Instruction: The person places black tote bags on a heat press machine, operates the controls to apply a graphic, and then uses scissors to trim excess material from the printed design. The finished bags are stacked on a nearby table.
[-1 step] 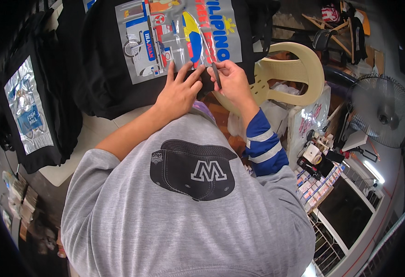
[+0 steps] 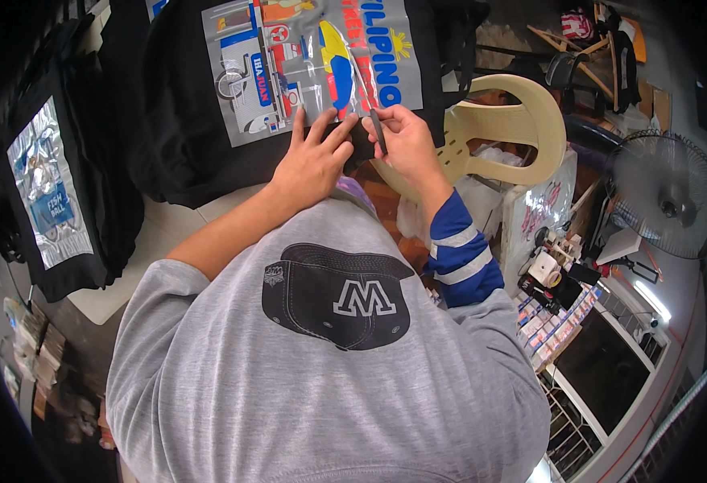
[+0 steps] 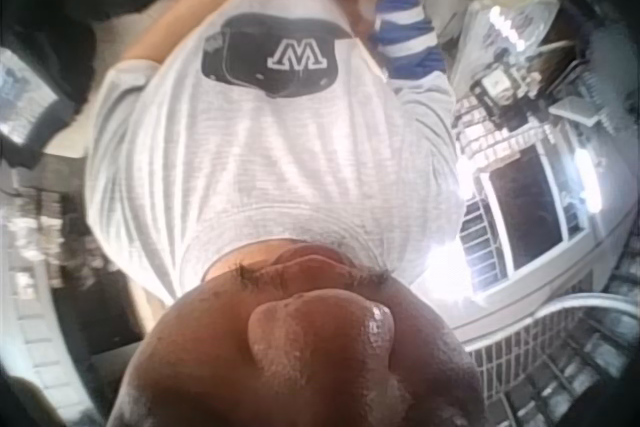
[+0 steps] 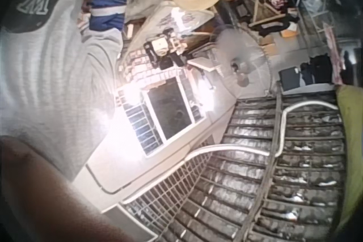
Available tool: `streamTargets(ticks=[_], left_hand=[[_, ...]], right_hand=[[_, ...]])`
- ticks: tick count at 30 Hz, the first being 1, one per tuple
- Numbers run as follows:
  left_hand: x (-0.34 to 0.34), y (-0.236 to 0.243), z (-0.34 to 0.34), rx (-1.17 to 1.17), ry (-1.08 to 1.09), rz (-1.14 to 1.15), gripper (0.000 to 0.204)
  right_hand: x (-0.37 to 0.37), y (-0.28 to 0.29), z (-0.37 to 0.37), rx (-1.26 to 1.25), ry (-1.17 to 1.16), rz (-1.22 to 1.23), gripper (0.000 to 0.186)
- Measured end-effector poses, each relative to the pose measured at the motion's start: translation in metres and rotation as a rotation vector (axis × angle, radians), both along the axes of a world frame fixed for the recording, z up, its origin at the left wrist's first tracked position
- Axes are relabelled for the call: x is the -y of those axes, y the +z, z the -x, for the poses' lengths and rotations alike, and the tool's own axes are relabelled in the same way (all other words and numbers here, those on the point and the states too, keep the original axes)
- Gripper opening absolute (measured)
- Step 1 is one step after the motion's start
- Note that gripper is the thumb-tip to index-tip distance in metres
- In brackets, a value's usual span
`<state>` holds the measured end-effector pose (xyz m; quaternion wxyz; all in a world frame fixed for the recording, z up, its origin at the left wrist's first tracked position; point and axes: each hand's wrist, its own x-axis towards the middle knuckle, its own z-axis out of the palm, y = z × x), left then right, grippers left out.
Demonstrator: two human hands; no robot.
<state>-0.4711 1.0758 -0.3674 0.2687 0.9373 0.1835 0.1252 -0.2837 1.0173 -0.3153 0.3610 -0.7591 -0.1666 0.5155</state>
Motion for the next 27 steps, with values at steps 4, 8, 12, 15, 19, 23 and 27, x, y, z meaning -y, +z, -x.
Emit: streamTargets(ticks=[4, 8, 12, 15, 19, 23, 27], left_hand=[[0.001, -0.004, 0.0, 0.019, 0.005, 0.013, 0.018], [-0.006, -0.002, -0.003, -0.01, -0.003, 0.011, 0.022], [-0.005, -0.004, -0.003, -0.015, -0.005, -0.002, 0.022], [-0.006, -0.005, -0.003, -0.017, -0.004, -0.007, 0.023], [-0.005, -0.006, -0.004, -0.005, 0.004, -0.016, 0.023], [-0.005, -0.008, -0.003, 0.017, 0.002, 0.001, 0.015], [-0.006, -0.007, -0.004, -0.005, -0.002, 0.008, 0.017]], right_hand=[[-0.009, 0.005, -0.003, 0.003, 0.035, 0.009, 0.016], [-0.023, 0.006, -0.006, -0.044, 0.012, 0.003, 0.014], [-0.032, -0.002, -0.01, -0.073, 0.031, -0.065, 0.015], [-0.039, -0.013, -0.015, -0.106, 0.026, -0.111, 0.017], [-0.053, -0.022, -0.02, -0.11, 0.037, -0.123, 0.02], [-0.075, -0.029, -0.026, -0.129, 0.059, -0.16, 0.023], [-0.111, -0.031, -0.029, -0.057, 0.094, -0.139, 0.028]])
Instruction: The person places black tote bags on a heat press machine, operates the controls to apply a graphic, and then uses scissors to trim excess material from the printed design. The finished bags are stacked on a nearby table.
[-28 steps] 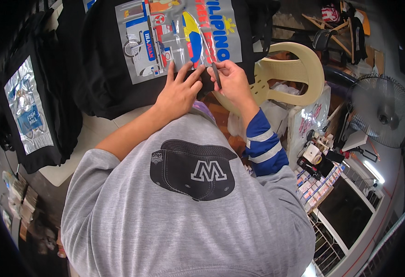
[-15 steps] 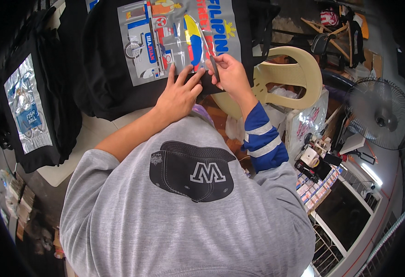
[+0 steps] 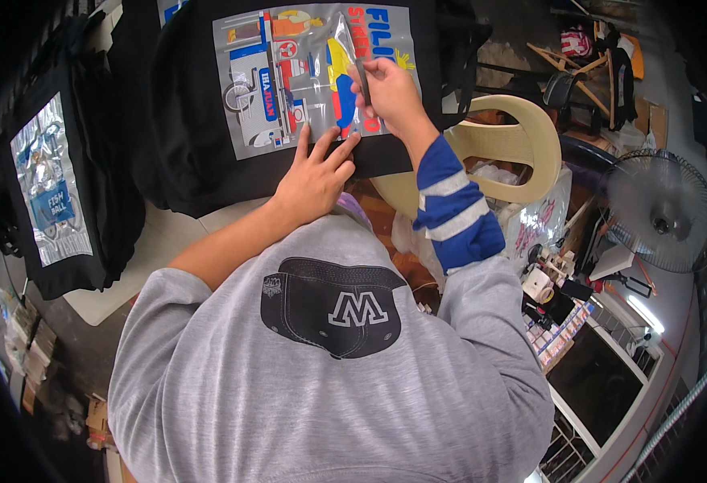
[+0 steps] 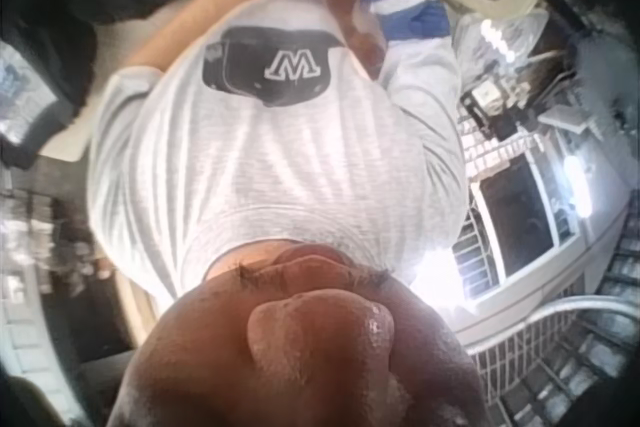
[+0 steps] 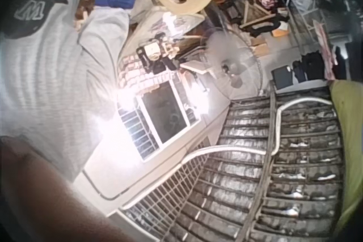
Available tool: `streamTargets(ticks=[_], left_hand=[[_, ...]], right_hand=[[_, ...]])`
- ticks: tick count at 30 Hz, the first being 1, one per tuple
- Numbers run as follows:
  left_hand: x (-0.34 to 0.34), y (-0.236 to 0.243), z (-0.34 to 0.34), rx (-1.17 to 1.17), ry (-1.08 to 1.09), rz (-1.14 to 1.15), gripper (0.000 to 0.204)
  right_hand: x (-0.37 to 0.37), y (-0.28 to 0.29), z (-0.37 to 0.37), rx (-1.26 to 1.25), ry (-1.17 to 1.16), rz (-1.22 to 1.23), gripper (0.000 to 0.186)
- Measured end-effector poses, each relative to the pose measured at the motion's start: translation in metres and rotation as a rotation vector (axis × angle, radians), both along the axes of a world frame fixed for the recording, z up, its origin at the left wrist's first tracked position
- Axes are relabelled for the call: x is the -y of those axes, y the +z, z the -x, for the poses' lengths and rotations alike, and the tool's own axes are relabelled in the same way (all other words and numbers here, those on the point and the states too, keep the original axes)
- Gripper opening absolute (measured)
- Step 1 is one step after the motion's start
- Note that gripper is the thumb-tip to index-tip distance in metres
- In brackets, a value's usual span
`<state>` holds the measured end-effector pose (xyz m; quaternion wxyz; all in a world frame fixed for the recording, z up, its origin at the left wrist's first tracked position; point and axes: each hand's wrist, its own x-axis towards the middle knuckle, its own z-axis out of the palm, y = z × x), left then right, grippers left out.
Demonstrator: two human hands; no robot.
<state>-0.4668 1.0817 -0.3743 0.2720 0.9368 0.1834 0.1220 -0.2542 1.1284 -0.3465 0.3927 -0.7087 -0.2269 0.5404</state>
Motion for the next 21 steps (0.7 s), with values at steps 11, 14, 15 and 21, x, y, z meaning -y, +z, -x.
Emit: streamTargets(ticks=[11, 14, 15, 21], left_hand=[[0.0, 0.002, 0.007, 0.017, 0.013, 0.095, 0.043], [-0.019, 0.023, 0.021, 0.084, 0.09, 0.18, 0.043], [-0.032, 0.028, 0.029, 0.092, 0.155, 0.192, 0.043], [-0.137, 0.046, 0.096, 0.178, 0.733, -0.163, 0.018]], right_hand=[[0.038, 0.026, -0.069, 0.427, -0.309, -0.404, 0.057], [0.119, 0.005, -0.142, 0.69, -0.455, -0.247, 0.053], [0.147, -0.003, -0.15, 0.678, -0.498, -0.129, 0.05], [0.184, 0.004, -0.073, 0.138, -0.938, 0.103, 0.047]])
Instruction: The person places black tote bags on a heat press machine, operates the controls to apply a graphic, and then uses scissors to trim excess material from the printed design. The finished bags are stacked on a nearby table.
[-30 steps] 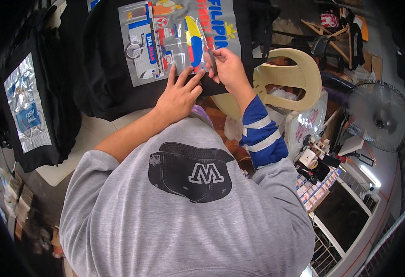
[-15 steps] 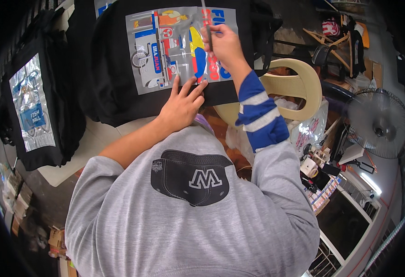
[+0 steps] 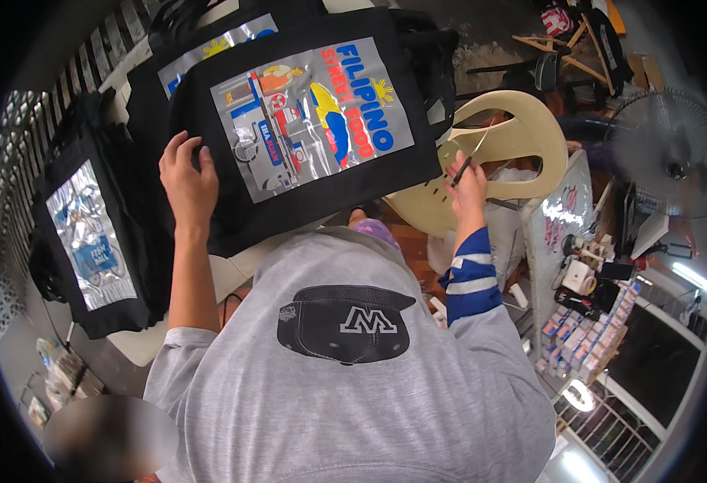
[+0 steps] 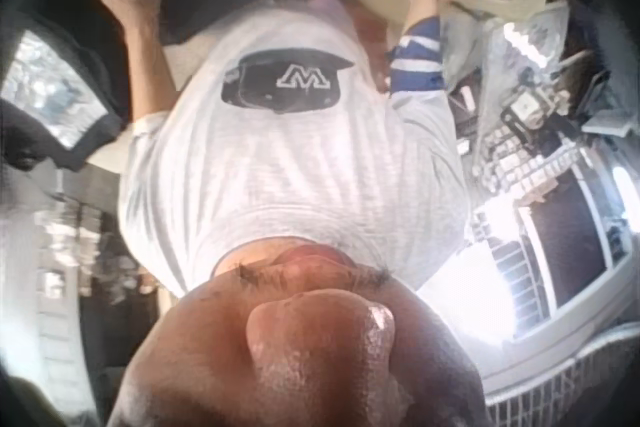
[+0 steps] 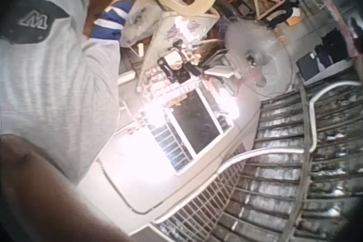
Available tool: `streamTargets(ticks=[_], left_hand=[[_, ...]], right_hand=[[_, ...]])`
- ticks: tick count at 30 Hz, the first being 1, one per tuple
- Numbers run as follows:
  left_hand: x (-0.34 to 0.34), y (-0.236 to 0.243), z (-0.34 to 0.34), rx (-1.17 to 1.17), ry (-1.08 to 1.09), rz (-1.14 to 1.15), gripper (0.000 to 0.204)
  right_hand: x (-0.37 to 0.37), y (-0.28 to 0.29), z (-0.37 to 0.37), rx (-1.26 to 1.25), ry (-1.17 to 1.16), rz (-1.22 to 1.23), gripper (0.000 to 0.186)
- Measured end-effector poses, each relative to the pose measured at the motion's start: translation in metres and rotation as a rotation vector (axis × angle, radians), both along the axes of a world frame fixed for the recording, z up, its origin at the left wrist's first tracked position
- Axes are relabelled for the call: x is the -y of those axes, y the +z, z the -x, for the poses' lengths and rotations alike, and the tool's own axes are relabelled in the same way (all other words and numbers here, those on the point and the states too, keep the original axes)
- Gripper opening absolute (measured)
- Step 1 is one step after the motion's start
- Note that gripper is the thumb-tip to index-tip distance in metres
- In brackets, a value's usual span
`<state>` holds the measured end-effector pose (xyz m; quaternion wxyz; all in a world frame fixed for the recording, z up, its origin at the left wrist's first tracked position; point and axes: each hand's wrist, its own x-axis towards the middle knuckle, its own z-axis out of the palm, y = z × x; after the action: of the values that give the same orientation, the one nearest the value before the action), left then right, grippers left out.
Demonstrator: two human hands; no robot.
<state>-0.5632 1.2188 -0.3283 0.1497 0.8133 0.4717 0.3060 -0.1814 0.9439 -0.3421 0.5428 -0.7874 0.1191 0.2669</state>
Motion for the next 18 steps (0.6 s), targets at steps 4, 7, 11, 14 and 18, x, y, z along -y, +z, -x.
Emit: streamTargets(ticks=[4, 7, 11, 14, 18], left_hand=[[0.018, 0.072, -0.036, 0.199, -0.483, 0.409, 0.017], [0.065, 0.111, -0.072, 0.212, -1.022, 0.555, 0.01], [0.111, 0.065, -0.104, 0.066, -1.126, 0.841, 0.01], [0.148, 0.024, -0.098, 0.017, -1.125, 0.824, 0.013], [0.168, 0.012, -0.097, 0.004, -1.07, 0.795, 0.017]], right_hand=[[0.028, -0.038, -0.006, 0.561, 0.15, -0.213, 0.048], [0.007, 0.101, 0.033, 0.128, 0.23, -0.987, 0.049], [-0.001, 0.264, 0.101, -0.169, 0.578, -1.929, 0.043], [0.008, 0.332, 0.113, -0.425, 0.725, -1.923, 0.027], [0.019, 0.357, 0.105, -0.593, 0.881, -1.849, 0.013]])
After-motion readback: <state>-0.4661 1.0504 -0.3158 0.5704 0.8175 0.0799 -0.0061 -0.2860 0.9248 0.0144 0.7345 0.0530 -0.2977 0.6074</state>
